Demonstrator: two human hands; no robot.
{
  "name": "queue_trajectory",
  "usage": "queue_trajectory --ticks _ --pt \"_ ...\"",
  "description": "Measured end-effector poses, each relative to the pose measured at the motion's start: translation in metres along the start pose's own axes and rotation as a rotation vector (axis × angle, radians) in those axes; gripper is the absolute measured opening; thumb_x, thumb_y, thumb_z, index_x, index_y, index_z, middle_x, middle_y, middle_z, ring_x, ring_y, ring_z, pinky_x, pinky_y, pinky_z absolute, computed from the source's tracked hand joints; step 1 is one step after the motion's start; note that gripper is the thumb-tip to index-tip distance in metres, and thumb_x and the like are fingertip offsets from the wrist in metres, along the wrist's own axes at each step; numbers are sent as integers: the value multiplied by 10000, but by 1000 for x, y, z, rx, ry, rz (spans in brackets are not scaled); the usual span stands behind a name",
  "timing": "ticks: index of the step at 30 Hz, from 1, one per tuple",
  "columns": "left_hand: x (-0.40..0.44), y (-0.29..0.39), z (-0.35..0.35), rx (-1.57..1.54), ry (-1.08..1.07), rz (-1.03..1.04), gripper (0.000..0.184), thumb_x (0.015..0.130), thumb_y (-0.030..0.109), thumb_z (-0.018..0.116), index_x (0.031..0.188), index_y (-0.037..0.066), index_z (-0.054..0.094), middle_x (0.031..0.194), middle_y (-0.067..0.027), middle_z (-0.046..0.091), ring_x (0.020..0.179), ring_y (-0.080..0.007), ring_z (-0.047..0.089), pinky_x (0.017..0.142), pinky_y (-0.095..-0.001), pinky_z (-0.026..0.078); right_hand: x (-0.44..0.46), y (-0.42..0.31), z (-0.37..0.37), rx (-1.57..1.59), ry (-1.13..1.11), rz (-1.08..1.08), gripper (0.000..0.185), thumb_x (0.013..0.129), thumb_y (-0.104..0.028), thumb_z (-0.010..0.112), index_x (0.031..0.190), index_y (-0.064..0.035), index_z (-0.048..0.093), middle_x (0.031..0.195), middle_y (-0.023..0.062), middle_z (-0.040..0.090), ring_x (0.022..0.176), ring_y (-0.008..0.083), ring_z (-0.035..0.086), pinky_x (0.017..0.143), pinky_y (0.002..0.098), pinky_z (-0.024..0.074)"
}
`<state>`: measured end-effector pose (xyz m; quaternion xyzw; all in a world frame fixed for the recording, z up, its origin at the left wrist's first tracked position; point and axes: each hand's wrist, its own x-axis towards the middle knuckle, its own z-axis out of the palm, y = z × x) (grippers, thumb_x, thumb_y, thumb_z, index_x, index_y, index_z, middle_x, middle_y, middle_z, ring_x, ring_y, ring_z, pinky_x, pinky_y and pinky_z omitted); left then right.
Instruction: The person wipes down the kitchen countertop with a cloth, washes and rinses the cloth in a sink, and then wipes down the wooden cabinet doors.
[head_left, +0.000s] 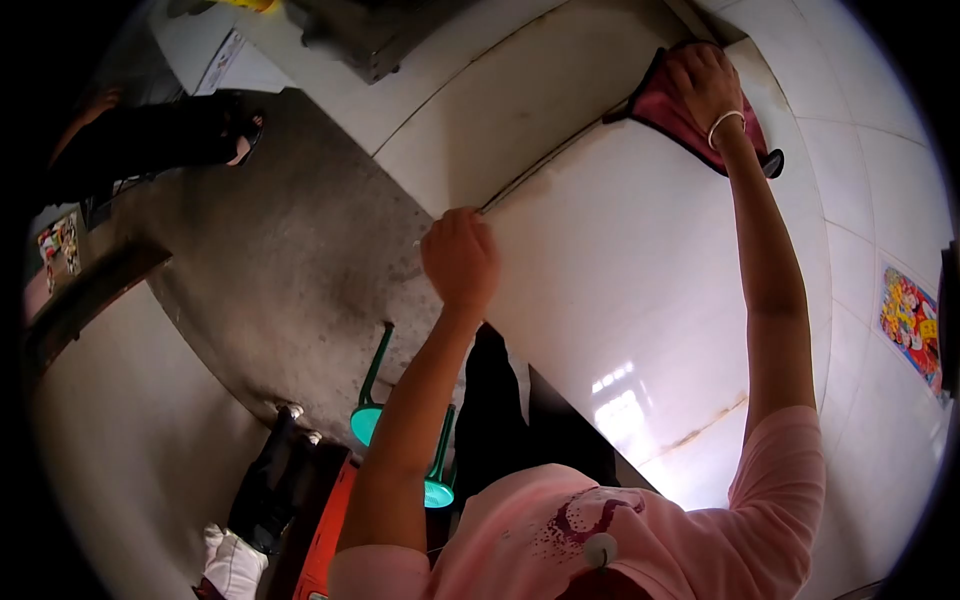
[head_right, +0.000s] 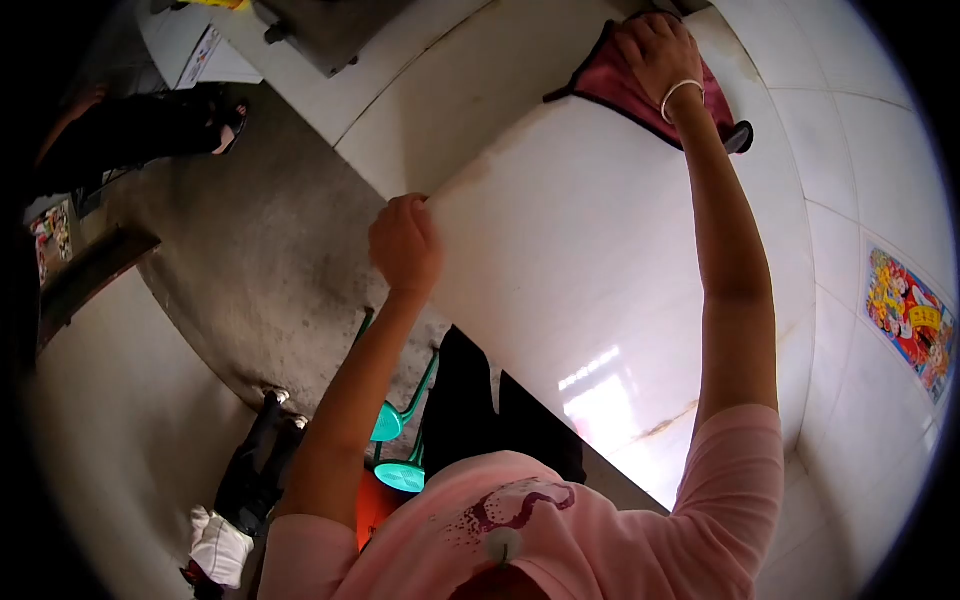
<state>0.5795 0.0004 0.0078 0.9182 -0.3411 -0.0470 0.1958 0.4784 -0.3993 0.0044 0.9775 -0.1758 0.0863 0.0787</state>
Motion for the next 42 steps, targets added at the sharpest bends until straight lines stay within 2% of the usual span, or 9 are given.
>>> queue_trajectory --ticks 6,8,15,29,33,35,37,39,42 --pt "-6 1 1 59 -96 48 138 868 164 499 817 56 567 768 -137 573 740 -314 574 658 -435 453 -17 -116 -36 187 -118 73 258 872 -337 519 925 -129 663 1048 79 607 1051 298 508 937 417 400" --pt "-11 -3 4 -146 90 46 149 885 188 503 841 56 557 816 -146 565 777 -324 561 687 -447 448 -28 -160 -48 259 -50 47 244 877 -299 524 907 -93 651 1065 92 595 1058 316 502 943 441 391" --pt "-25 -22 -13 -649 339 -22 195 944 171 460 1035 22 547 1010 -175 570 931 -358 542 824 -426 431 -64 -218 -84 375 25 18 479 895 -288 484 1317 -63 480 1450 150 362 1359 379 282 1111 473 257" --pt "-246 -185 -86 -470 113 -340 266 954 265 451 1045 51 582 1041 -182 595 996 -372 546 858 -461 429 -238 -371 -152 637 37 51 294 762 -145 587 1044 -105 659 1271 144 501 1222 388 425 1017 496 348" --pt "-238 -224 -90 -565 60 -469 281 957 287 439 984 41 573 999 -177 604 945 -367 559 799 -466 443 -266 -391 -165 985 -203 352 255 883 -180 538 1088 -55 628 1105 158 619 1073 345 538 955 408 411" --pt "-233 -238 -96 -551 37 -335 320 963 322 425 948 32 559 943 -180 602 878 -343 573 743 -460 449 -274 -393 -193 1301 -140 652 339 963 -256 478 1173 -14 590 1116 192 633 1052 303 579 938 342 427" --pt "-226 -236 -104 -871 19 -488 331 961 336 432 989 34 566 899 -167 609 798 -300 596 699 -426 470 -278 -386 -220 1478 -81 793 365 978 -271 459 1179 6 586 1123 175 641 1062 283 583 929 325 433" --pt "-226 -227 -118 -957 -75 -597 351 974 349 429 1041 35 570 875 -127 625 746 -241 606 678 -381 489 -287 -373 -245 1124 -122 768 372 978 -287 465 1168 7 591 1072 167 657 997 257 605 894 332 457" --pt "-234 -215 -117 -1192 -142 -563 436 998 410 375 1069 28 573 898 -92 637 755 -193 609 688 -337 501 -318 -333 -227 1284 70 795 392 990 -307 454 1183 8 588 1079 143 651 1012 195 588 908 300 451"
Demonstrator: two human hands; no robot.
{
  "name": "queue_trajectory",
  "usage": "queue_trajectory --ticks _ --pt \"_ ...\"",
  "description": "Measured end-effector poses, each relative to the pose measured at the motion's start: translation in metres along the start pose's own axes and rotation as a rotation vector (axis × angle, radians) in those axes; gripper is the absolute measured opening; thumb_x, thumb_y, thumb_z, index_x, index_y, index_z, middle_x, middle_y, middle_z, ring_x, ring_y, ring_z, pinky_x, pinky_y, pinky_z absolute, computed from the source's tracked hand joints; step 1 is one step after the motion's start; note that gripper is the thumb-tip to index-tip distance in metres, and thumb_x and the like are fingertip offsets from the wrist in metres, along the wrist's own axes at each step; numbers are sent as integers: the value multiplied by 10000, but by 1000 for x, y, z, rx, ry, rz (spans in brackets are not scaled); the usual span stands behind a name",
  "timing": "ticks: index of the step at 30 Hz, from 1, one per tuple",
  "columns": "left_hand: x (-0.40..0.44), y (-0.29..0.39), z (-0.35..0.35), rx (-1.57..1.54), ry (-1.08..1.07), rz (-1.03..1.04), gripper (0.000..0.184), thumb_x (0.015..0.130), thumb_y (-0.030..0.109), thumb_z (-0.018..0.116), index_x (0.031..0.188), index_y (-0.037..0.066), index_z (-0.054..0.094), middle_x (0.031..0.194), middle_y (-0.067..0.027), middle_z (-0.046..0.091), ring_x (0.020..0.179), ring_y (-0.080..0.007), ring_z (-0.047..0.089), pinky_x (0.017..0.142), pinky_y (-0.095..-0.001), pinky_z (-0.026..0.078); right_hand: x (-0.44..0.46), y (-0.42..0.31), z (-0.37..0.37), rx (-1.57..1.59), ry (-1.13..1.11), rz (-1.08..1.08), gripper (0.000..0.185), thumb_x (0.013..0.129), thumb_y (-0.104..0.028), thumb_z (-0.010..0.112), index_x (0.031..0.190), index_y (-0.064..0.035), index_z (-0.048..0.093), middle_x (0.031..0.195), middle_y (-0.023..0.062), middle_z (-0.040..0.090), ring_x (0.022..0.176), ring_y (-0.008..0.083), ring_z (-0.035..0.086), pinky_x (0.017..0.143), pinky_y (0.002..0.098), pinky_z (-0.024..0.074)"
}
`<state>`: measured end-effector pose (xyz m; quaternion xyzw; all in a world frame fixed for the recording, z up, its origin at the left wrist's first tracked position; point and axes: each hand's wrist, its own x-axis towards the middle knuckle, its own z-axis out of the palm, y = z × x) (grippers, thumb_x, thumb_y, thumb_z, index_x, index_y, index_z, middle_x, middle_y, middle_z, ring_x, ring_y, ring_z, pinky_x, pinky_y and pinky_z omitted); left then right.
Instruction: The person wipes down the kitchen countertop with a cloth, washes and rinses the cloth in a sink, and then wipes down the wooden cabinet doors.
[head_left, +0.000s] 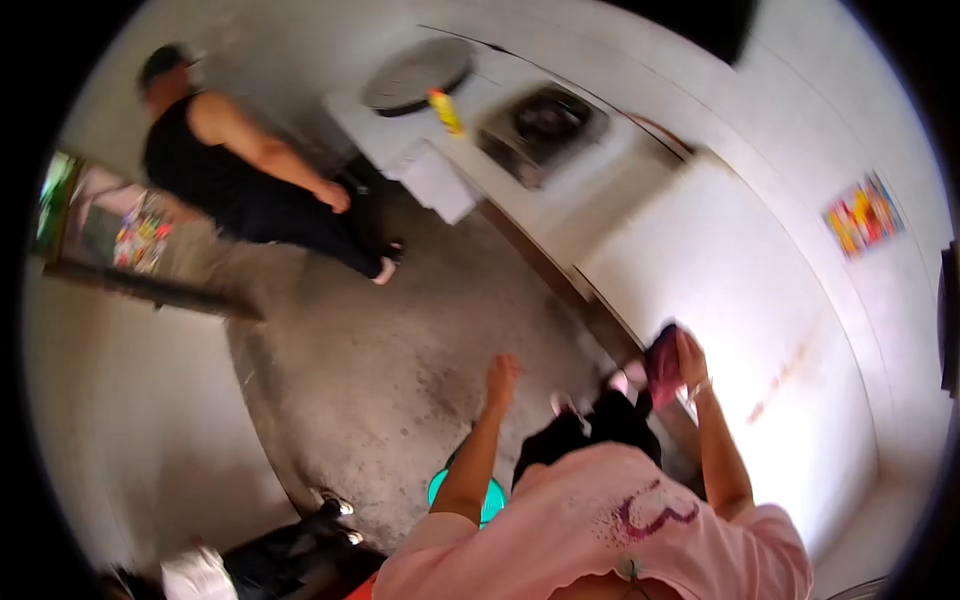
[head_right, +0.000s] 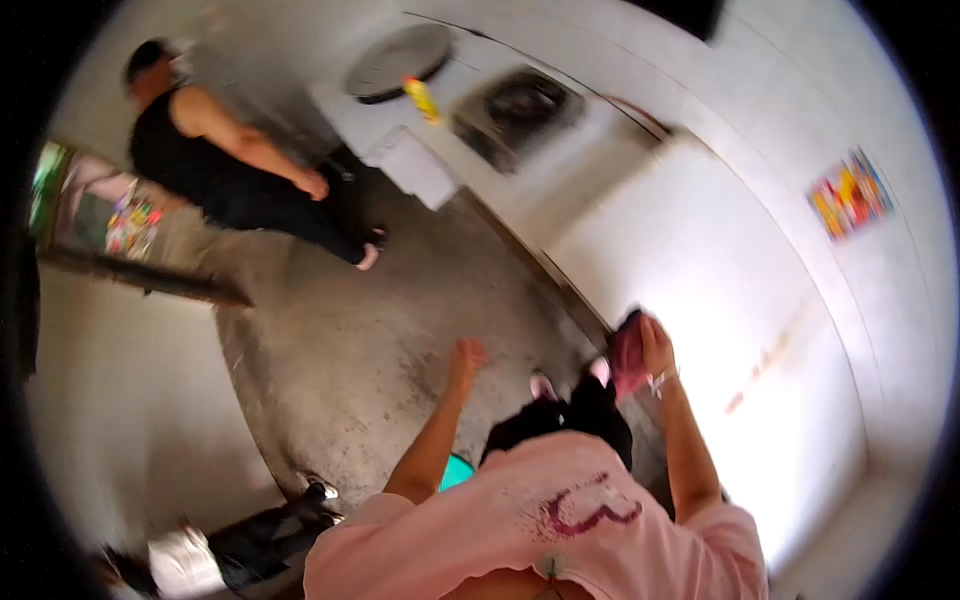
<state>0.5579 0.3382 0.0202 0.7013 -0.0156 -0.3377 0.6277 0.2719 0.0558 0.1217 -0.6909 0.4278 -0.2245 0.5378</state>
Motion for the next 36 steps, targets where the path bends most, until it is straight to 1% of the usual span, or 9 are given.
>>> queue_trajectory --ticks 5,11,13,15,17,19,25,29,36 --pt "-37 3 1 110 -167 -44 464 988 443 381 1094 33 570 991 -102 627 809 -184 603 760 -325 473 -19 -52 -83 258 164 127 420 987 -320 465 1224 11 566 1138 142 625 1036 180 565 913 271 426" --pt "-61 -42 -41 328 -179 -286 515 967 482 394 1130 25 569 1076 -119 610 908 -203 598 823 -352 476 -25 101 -192 -617 649 67 632 868 -412 627 1319 3 469 1293 272 491 1184 403 487 997 434 406" --pt "-77 -53 -57 343 -109 -400 505 970 467 386 1127 25 573 1064 -116 613 900 -193 605 812 -345 478 -34 115 -181 -891 570 -144 695 854 -393 651 1378 -12 401 1331 292 449 1235 414 440 1032 442 374" --pt "-94 -55 -72 364 -35 -510 495 974 452 379 1124 24 578 1052 -112 616 892 -182 611 801 -338 480 -27 124 -153 -468 333 -71 793 799 -435 692 1416 -61 365 1446 252 333 1339 429 305 1094 467 286" --pt "-115 -55 -84 456 -53 -596 491 978 434 363 1124 19 580 1050 -103 621 857 -167 619 797 -337 475 -21 118 -110 -1071 227 93 806 776 -534 652 1446 -198 357 1508 203 257 1413 373 176 1141 485 151" --pt "-130 -65 -98 533 -67 -631 474 974 412 356 1119 20 580 1074 -104 621 822 -173 617 806 -361 468 5 110 -76 -1050 281 42 796 793 -520 629 1464 -222 322 1528 156 237 1427 348 147 1146 510 73" --pt "-136 -63 -77 574 -70 -615 446 965 412 393 1093 30 585 983 -90 639 759 -168 624 664 -328 480 109 52 21 -778 -22 -427 658 791 -386 637 1390 -209 430 1464 84 358 1351 296 307 1133 489 195" --pt "-110 -42 -31 520 -197 -523 310 974 289 453 1095 29 573 972 -66 628 775 -145 604 698 -294 473 80 38 44 -949 -276 -412 644 849 -440 579 1422 -223 383 1487 44 344 1395 243 254 1152 451 137" --pt "-47 -33 34 686 -524 -355 301 976 242 454 1145 22 570 1002 -86 623 836 -176 609 760 -296 474 -89 97 -67 -904 -6 -33 764 731 -311 722 1414 -275 381 1444 66 387 1357 276 310 1147 432 205"
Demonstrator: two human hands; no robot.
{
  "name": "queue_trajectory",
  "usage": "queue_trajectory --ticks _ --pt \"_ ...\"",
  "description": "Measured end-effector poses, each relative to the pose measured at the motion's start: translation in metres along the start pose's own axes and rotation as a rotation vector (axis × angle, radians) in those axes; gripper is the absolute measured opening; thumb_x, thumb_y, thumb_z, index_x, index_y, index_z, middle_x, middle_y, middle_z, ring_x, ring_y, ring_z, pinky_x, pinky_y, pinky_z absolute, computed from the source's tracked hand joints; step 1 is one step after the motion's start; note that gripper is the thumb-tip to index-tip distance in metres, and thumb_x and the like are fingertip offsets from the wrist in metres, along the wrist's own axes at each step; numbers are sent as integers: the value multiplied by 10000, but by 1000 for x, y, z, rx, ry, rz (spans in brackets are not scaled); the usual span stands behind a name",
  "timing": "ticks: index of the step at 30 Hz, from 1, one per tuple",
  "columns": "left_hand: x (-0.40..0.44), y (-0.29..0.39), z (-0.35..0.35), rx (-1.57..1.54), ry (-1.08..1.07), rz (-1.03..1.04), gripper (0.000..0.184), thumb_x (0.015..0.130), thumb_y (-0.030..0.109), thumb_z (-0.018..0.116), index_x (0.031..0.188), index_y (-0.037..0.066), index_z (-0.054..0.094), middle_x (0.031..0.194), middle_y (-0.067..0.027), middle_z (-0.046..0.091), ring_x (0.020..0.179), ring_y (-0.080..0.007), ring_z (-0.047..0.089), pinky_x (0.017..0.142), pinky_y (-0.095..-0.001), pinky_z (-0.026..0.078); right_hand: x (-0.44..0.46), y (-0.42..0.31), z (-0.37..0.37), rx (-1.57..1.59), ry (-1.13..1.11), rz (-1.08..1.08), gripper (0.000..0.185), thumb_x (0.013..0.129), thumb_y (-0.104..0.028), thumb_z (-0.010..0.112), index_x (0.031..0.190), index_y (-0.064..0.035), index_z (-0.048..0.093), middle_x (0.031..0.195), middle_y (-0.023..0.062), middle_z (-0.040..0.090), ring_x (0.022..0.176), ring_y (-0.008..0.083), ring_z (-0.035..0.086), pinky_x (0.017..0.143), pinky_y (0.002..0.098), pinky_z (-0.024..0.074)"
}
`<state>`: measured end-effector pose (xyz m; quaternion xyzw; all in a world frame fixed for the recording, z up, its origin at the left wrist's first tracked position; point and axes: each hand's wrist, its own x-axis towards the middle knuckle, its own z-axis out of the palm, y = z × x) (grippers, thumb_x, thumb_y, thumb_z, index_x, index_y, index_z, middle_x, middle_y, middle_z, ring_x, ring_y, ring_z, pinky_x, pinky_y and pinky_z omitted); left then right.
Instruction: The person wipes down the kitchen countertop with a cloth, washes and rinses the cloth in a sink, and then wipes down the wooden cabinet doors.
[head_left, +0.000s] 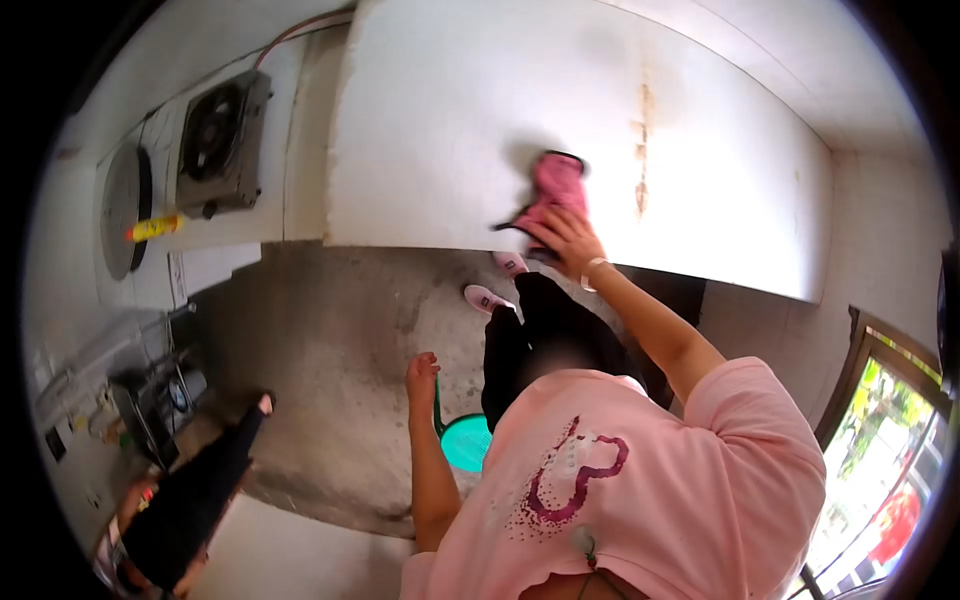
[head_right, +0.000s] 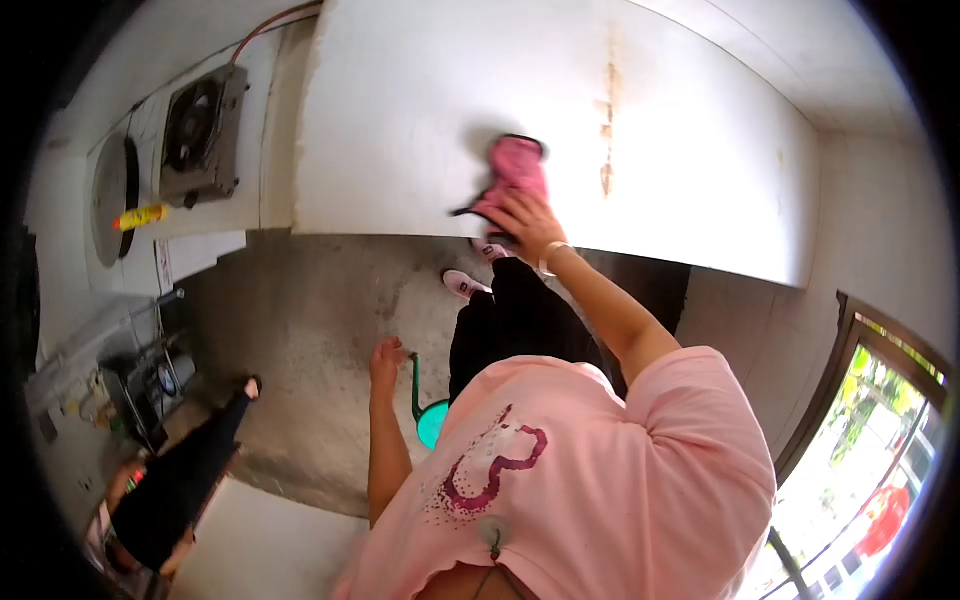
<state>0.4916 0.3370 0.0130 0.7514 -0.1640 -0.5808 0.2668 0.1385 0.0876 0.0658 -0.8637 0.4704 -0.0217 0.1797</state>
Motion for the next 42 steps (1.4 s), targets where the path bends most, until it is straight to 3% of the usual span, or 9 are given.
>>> queue_trajectory --ticks 4,9,13,19,23,29,36,41,42 --pt "16 16 -11 142 -64 12 351 986 297 450 1164 15 561 1101 -99 603 939 -184 597 817 -302 473 -137 77 -7 -311 81 505 797 713 64 534 1417 -284 393 1416 70 397 1307 271 377 1091 403 316" --pt "28 18 -27 179 -97 81 300 987 243 432 1112 3 563 1066 -102 606 896 -192 597 787 -308 487 -225 163 -57 223 289 1438 474 842 9 457 1241 -212 587 1145 124 638 1053 307 601 942 377 460" --pt "16 55 -5 207 -73 35 297 997 257 434 1134 24 555 1064 -90 612 907 -184 598 809 -307 487 -202 145 -107 585 1049 1144 373 878 -23 527 1220 -161 588 1093 151 648 900 286 649 817 340 504" --pt "9 128 83 69 -6 313 291 999 236 445 1163 19 546 1118 -81 596 966 -176 592 837 -307 483 -136 90 -154 325 224 169 510 827 -184 666 1307 -110 512 1277 115 553 1219 300 483 1041 442 367" --pt "6 186 180 -41 71 532 264 988 194 468 1166 14 540 1153 -81 578 1026 -190 568 893 -317 454 -129 102 -103 169 -54 352 729 837 -474 594 1457 -215 312 1538 126 193 1425 309 184 1144 519 161" --pt "26 222 316 301 323 741 329 927 160 535 1214 2 496 1284 -164 463 1170 -289 462 977 -411 384 -156 165 -36 146 25 133 647 876 -535 506 1437 -260 342 1556 57 181 1434 252 163 1165 478 118" --pt "95 214 409 623 591 637 501 922 274 508 1334 9 402 1394 -254 337 1291 -395 315 1064 -481 266 -334 347 -59 139 409 776 574 768 -151 556 1338 -122 491 1460 132 382 1384 302 297 1143 442 227" --pt "78 225 444 910 642 403 740 949 482 333 1501 65 71 1550 -228 -16 1424 -373 37 1131 -483 68 -472 502 -24 31 619 1501 562 886 -376 440 1374 -98 435 1456 157 372 1355 375 283 1124 434 217" --pt "77 226 446 914 640 400 740 949 482 333 1501 65 71 1550 -228 -16 1424 -373 37 1131 -483 68 -485 532 -15 -246 169 1377 610 881 -478 444 1400 -161 415 1473 148 348 1359 377 279 1121 443 219"
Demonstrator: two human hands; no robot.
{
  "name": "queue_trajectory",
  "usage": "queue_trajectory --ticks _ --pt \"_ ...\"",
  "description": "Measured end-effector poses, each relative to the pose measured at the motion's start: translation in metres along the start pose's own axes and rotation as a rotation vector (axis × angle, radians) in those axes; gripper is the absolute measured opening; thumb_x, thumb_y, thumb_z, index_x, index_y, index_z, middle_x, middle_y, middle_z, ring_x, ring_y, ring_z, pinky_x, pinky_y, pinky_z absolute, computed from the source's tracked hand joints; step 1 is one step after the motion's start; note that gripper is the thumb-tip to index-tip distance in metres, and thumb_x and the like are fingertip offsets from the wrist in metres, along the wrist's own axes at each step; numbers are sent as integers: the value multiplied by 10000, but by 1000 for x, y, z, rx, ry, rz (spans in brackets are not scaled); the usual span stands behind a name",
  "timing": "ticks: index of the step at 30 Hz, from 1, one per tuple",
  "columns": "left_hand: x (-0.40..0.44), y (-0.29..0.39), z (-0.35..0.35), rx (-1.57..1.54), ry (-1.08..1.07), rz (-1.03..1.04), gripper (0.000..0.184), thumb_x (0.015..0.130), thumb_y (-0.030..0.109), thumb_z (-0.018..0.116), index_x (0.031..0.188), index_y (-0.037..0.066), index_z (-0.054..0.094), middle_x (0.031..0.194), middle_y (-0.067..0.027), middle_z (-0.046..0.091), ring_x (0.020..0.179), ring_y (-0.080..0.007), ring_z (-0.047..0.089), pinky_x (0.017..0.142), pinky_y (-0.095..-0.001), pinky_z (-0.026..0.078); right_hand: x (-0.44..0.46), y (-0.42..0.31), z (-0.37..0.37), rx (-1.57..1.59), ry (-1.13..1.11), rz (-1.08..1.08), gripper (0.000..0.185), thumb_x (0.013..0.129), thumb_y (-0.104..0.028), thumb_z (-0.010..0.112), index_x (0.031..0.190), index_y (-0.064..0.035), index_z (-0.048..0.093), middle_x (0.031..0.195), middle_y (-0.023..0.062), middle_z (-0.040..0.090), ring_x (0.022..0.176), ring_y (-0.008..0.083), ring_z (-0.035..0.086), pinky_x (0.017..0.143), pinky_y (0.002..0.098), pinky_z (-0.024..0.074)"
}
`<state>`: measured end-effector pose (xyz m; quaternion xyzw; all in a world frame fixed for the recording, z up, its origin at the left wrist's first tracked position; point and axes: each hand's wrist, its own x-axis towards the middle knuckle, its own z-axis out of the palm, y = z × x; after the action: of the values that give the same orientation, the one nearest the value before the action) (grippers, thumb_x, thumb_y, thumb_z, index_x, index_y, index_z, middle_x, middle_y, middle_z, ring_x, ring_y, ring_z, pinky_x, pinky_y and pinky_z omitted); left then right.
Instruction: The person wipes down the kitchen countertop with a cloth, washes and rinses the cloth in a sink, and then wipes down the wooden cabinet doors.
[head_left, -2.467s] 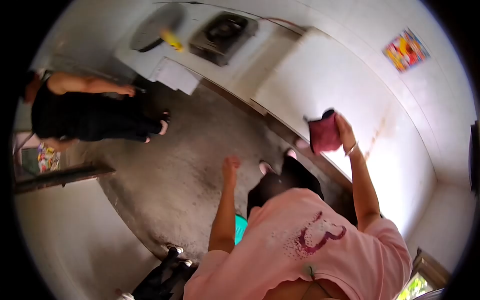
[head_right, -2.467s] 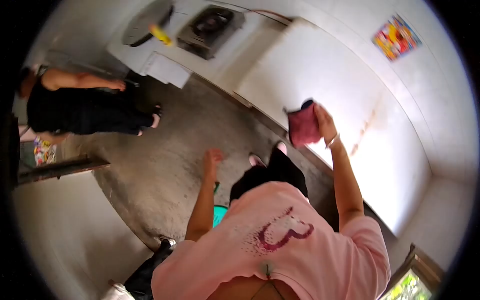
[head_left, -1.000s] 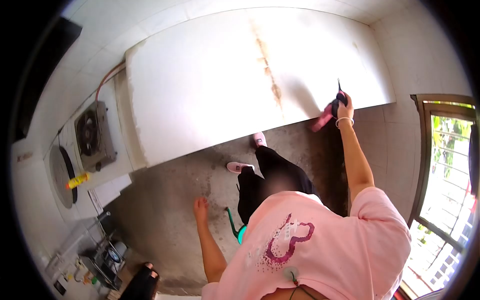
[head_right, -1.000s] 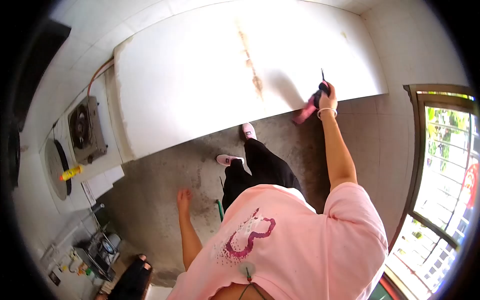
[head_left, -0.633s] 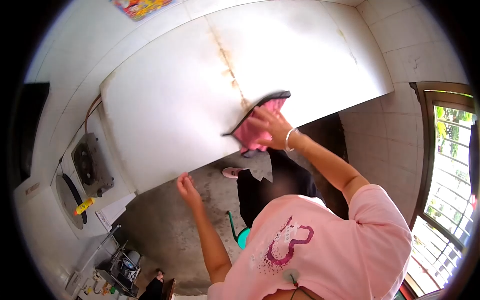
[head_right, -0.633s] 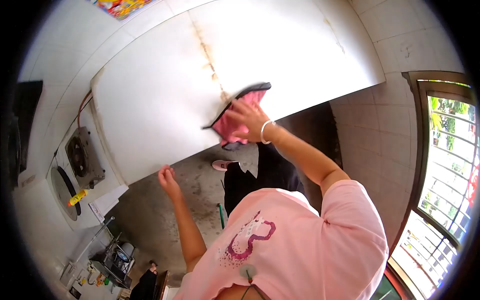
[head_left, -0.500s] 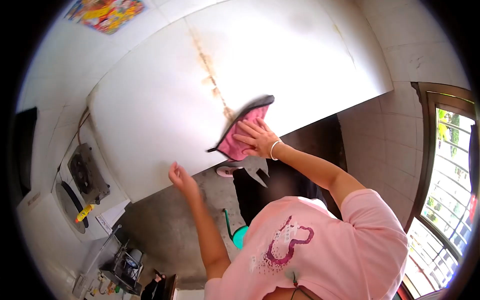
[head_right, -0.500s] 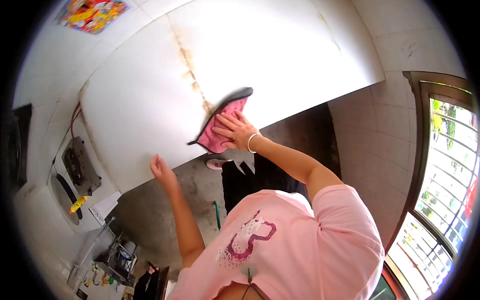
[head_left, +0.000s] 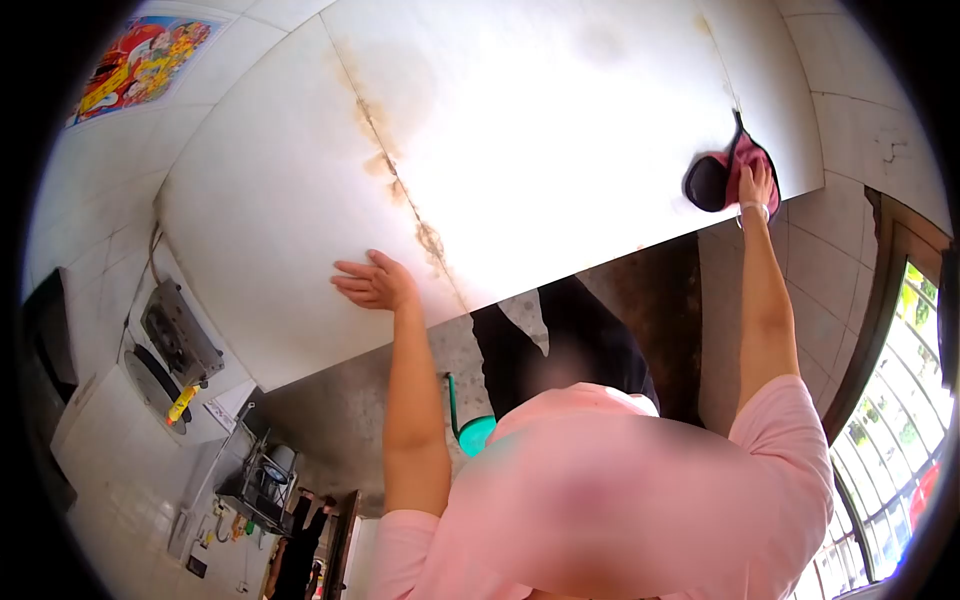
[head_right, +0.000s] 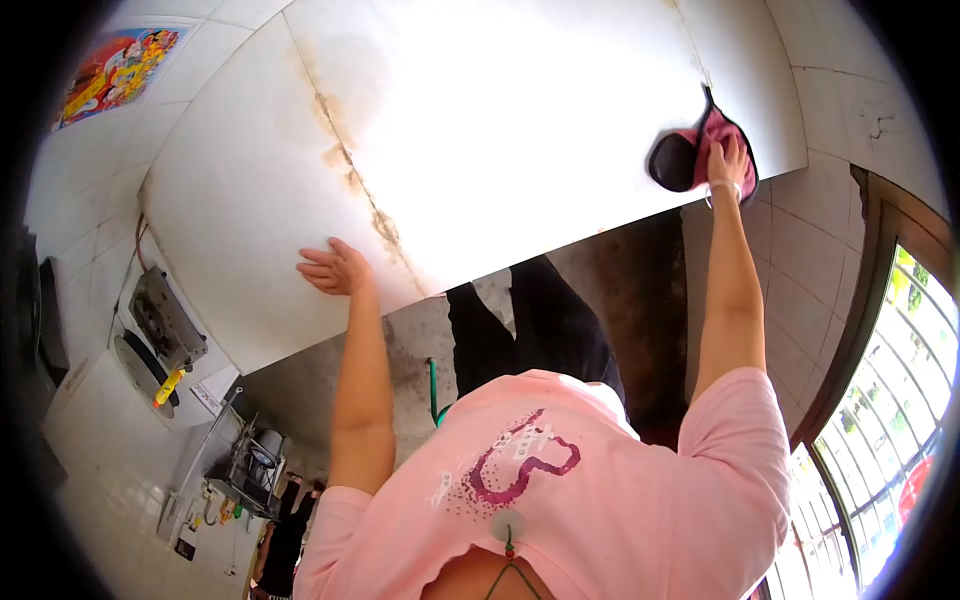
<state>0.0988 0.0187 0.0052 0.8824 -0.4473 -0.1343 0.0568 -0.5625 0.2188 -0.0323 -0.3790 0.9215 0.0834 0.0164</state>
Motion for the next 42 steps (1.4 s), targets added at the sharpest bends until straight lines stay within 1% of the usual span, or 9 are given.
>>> queue_trajectory --ticks 2,7,14,18,21,25,29,35,42 --pt "0 0 -3 5 -46 -12 760 952 509 298 1504 75 9 1553 -209 -83 1431 -353 -35 1127 -495 15 21 -54 3 167 294 141 647 844 -562 481 1393 -221 435 1473 143 349 1355 350 305 1102 489 236" --pt "3 -4 -5 13 -92 -6 786 946 534 293 1503 73 -14 1551 -199 -121 1433 -346 -72 1124 -499 -6 51 -246 -71 468 449 -458 502 821 -432 602 1239 -154 586 1383 115 449 1283 322 387 1055 465 304" --pt "8 -8 -4 -7 -125 2 823 931 566 297 1502 78 -39 1549 -187 -156 1433 -337 -89 1121 -506 -19 -116 -399 -112 730 -21 -1142 573 676 -84 561 1248 -104 585 1393 135 465 1340 317 368 1128 461 267" --pt "12 -4 -3 19 -119 -8 823 929 567 305 1504 88 -38 1548 -187 -164 1432 -342 -97 1123 -508 -10 -280 -390 -88 1187 -412 -1398 128 719 -121 585 771 -114 702 1161 117 614 1167 317 518 1085 480 313" --pt "15 -11 3 61 -111 -7 827 927 569 319 1506 91 -27 1549 -198 -140 1432 -347 -97 1125 -510 -2 -340 -370 -125 1294 -1025 -1125 104 668 33 556 681 -54 611 845 85 653 947 232 620 930 384 451" --pt "20 -30 4 5 -135 89 880 904 613 377 1510 98 0 1553 -216 -65 1435 -365 -45 1137 -492 32 -321 -341 -179 1740 -998 -505 242 711 98 445 851 -6 613 908 103 643 907 235 620 859 323 476" --pt "35 -74 -2 -287 -110 350 665 918 428 504 1461 110 288 1528 -211 160 1413 -369 142 1113 -500 186 -255 -328 -236 1582 -280 -974 470 718 95 466 1165 -30 539 1238 161 527 1147 305 521 1019 381 387" --pt "-17 -43 -34 -305 -83 295 471 949 246 485 1319 -39 430 1362 -251 393 1265 -384 362 1059 -476 291 -244 -334 -134 555 -311 -1075 629 815 -232 583 1409 -148 394 1522 57 270 1418 206 225 1171 453 103" --pt "-86 66 12 -306 -33 529 466 940 236 505 1312 -35 430 1330 -240 421 1243 -380 378 1042 -475 304 -122 -248 -84 913 -293 -948 404 706 -167 673 1104 -198 609 1297 -39 511 1281 152 414 1111 402 292"
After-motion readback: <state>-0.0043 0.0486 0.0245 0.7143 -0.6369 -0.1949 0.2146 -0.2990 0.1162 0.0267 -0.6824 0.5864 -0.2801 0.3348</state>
